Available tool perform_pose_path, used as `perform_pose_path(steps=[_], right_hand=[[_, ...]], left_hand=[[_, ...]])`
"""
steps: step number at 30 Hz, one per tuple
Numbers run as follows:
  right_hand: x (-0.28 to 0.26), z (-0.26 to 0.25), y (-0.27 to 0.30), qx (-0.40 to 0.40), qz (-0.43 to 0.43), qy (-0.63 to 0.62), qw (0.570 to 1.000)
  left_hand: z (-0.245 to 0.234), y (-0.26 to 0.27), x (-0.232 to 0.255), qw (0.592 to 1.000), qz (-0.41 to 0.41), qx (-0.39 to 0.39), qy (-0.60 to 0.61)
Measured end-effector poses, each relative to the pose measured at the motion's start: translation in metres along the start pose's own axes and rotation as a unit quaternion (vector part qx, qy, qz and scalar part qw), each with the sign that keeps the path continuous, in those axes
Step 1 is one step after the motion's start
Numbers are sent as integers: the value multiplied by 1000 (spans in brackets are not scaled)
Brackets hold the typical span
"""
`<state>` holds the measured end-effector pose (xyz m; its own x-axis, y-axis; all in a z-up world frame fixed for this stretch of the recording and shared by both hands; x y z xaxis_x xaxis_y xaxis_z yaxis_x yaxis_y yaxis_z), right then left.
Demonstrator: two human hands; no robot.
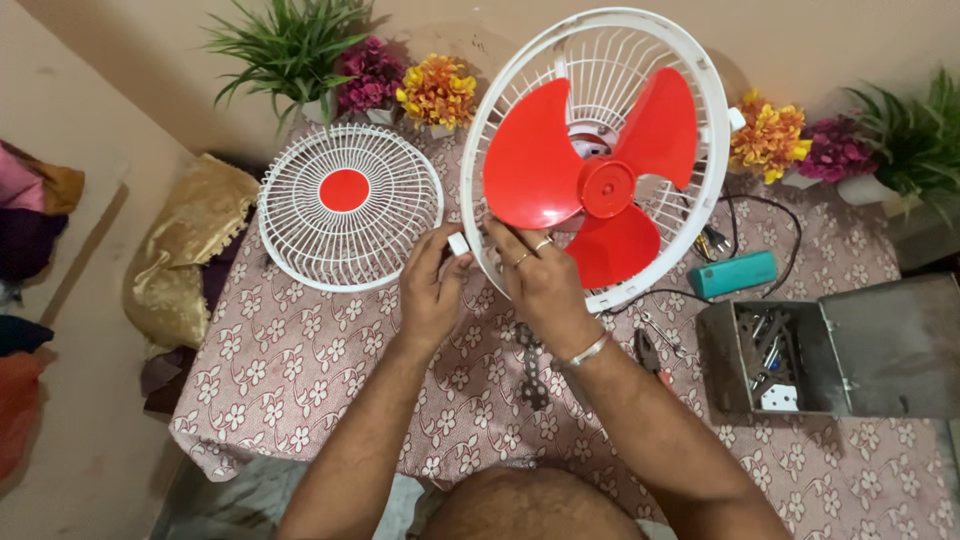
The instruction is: The person uses pliers and a screwdriver to adjust and secure the fan cage to the fan body. They repeatedly grip the cage with pliers, rotate the fan, and use a screwdriver to tighten fasteners on the side of the fan.
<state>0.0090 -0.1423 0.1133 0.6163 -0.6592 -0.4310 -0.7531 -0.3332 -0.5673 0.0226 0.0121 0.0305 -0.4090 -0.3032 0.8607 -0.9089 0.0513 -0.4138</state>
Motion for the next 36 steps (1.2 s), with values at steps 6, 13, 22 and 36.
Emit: perform_pose_path(steps=[6,13,22,36], right_hand=[[6,5,-9,-32,-35,42,998],[12,-2,-17,-83,-71,25,994],[3,-7,-19,-52,-165,84,981],[19,-2,-28,-97,-153,80,980]], left_hand=[[-2,-1,7,998,40,-2,39],[-4,-2,9,997,74,10,7],[-2,-1,4,999,50,8,21],[0,-3,-1,999,32,-12,30]])
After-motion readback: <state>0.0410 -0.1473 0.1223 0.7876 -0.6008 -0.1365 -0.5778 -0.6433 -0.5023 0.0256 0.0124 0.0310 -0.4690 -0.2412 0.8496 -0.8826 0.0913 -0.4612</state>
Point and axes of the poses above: each hand's wrist, its own y-axis away from the middle knuckle, its own z-axis out of the palm, x = y × z, the point moved 6 cm from there along -y, towards the middle knuckle, and after that the axes turned 5 degrees about -x, right-handed, at the moved point
